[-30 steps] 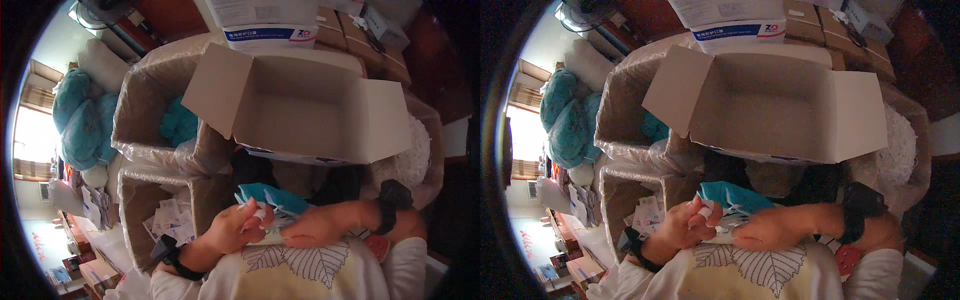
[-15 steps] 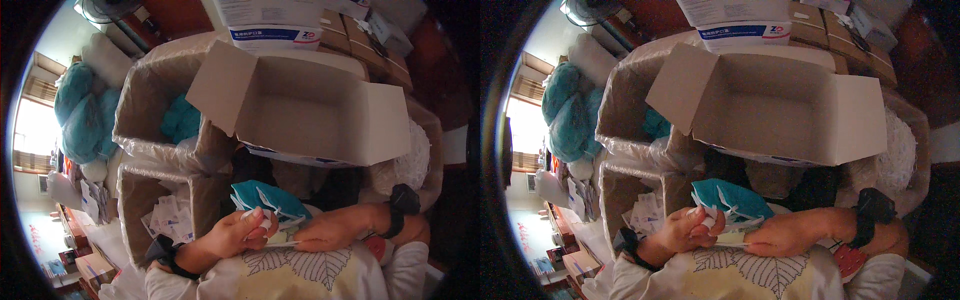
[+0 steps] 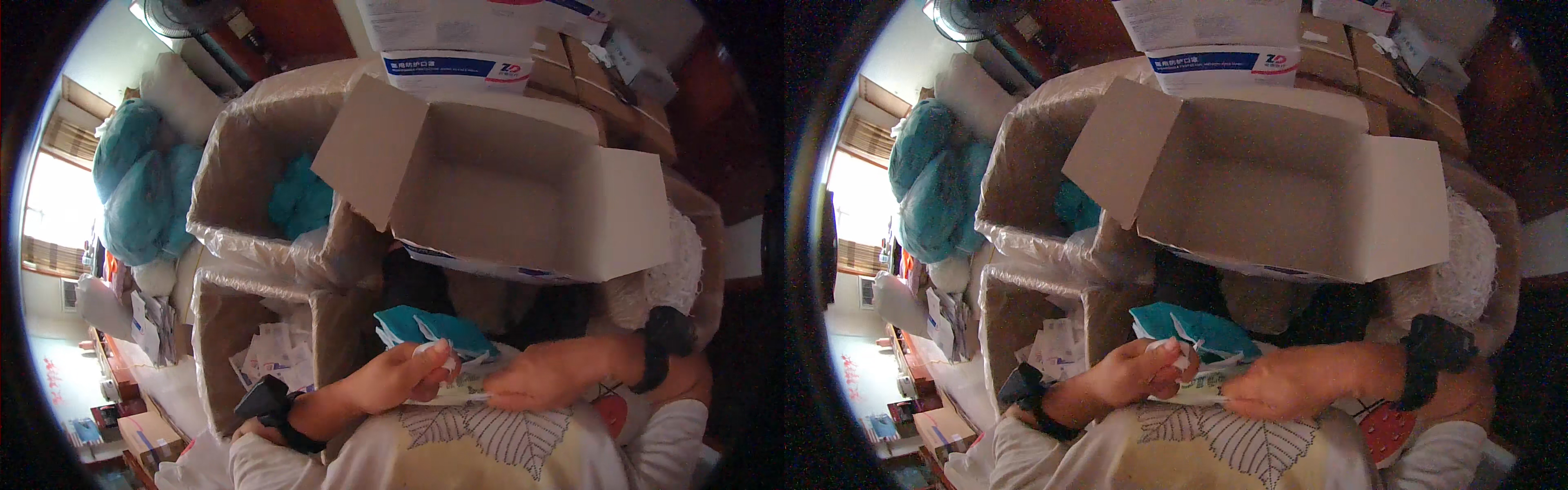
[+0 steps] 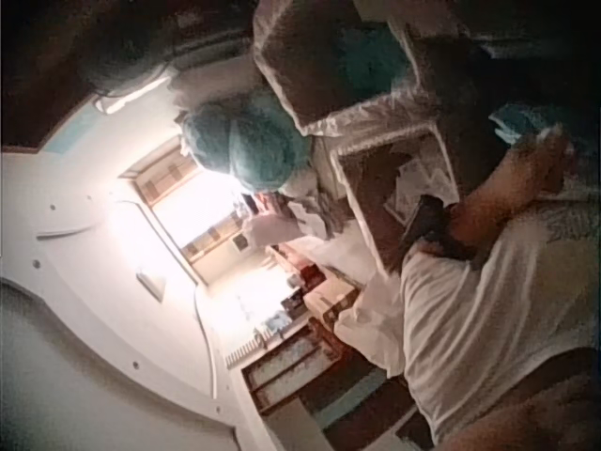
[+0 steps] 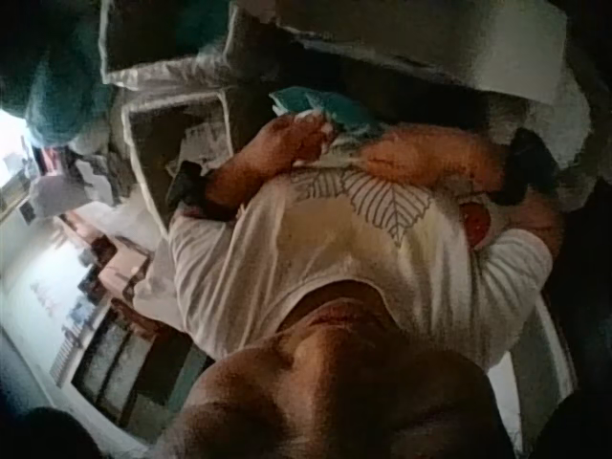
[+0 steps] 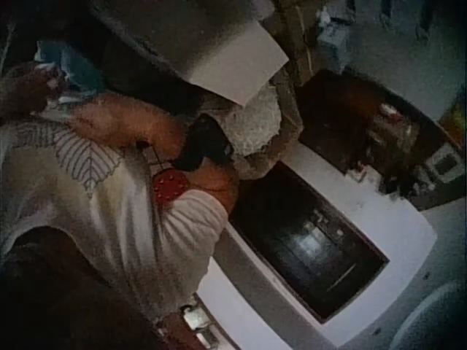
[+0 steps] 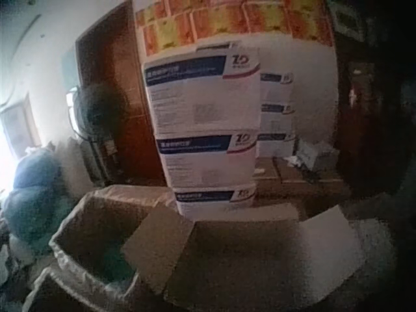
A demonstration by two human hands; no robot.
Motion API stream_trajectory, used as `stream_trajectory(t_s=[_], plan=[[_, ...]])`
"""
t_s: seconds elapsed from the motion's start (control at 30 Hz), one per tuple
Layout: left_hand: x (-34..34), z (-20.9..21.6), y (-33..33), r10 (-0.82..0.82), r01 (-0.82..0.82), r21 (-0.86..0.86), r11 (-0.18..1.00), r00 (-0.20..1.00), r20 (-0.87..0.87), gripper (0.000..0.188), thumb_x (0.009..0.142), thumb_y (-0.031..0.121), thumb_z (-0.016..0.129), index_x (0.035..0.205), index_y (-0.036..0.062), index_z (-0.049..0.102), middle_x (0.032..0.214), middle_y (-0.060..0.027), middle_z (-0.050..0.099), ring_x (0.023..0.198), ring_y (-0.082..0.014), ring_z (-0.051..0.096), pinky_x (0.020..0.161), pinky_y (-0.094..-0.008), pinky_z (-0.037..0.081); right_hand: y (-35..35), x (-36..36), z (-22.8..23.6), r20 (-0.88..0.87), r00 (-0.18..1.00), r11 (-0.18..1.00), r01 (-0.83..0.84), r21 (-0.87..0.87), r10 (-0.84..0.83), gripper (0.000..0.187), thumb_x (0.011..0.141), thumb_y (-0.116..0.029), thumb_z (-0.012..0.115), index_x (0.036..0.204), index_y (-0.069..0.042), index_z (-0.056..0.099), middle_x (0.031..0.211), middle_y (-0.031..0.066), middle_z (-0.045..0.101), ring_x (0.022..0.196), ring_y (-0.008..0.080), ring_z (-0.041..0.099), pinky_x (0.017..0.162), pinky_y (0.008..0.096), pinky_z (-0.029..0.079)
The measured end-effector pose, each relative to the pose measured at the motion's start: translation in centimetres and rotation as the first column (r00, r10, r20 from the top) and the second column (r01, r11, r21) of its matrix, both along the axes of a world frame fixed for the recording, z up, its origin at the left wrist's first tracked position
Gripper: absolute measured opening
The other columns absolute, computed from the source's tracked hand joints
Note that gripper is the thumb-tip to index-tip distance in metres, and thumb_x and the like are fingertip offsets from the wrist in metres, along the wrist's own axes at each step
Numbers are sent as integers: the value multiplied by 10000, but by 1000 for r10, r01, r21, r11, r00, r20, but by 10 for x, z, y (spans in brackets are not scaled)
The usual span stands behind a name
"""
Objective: Unpack and inspect protective face masks from boxes and bags.
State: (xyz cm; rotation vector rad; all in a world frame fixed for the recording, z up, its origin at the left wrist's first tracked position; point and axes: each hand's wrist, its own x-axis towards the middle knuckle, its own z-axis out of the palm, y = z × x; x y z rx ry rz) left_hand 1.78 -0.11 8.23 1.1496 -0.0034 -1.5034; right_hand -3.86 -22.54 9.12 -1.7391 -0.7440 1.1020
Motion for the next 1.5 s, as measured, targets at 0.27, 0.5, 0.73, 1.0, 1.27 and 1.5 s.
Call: stream_trajectory(t_s=[0.27, 0.5, 0.73, 1.0, 1.27, 1.5], plan=[[-12, -53, 21, -67, 112, -125, 986, 945, 319, 406, 943, 400, 283, 880, 67, 507, 651, 33, 359, 546, -62, 292, 503, -214, 281, -23, -6, 5, 212, 969, 992, -117, -45, 124, 210, 887, -241, 416, 824, -47, 465, 700, 158, 542, 654, 310, 562, 573, 413, 437], [0, -50, 5, 304, -304, 19, 952, 952, 30, 413, 927, 415, 324, 867, 59, 525, 637, 22, 404, 543, -81, 343, 536, -208, 306, -31, 24, 7, -448, 787, 851, 516, 99, -425, 216, 886, -219, 391, 781, -56, 487, 659, 8, 442, 557, 93, 396, 521, 225, 354], [20, -39, -9, 703, -816, -297, 496, 578, -415, 330, 923, 391, 353, 836, 98, 479, 946, 21, 423, 677, -110, 411, 619, -256, 353, 31, 25, -19, -532, 736, 833, 545, 97, -419, 353, 910, -356, 409, 774, -48, 517, 669, -29, 469, 553, 58, 391, 495, 220, 342], [16, -53, -19, 749, -872, -294, 391, 488, -449, 381, 914, 381, 382, 1143, 86, 455, 963, -53, 546, 911, -180, 523, 833, -343, 422, 84, 31, -41, 249, 607, 654, 720, 232, -755, 178, 829, -113, 531, 957, -27, 442, 713, 120, 580, 616, 268, 589, 569, 356, 447], [12, -53, -26, 824, -855, -219, 469, 513, -240, 425, 921, 389, 359, 1200, 77, 431, 1018, -44, 539, 1018, -184, 484, 913, -348, 370, 86, 40, -50, 482, 540, 683, 706, 187, -690, 230, 835, -195, 521, 985, -34, 453, 757, 147, 599, 680, 288, 610, 574, 373, 465], [8, -52, -31, 837, -786, -329, 523, 547, 24, 436, 933, 367, 331, 1180, 15, 403, 916, -6, 482, 1093, -170, 440, 944, -333, 341, 70, 52, -49, -807, 379, 663, 749, -19, -452, 278, 903, -278, 449, 1069, -60, 495, 697, 43, 518, 554, 131, 483, 492, 249, 384]])
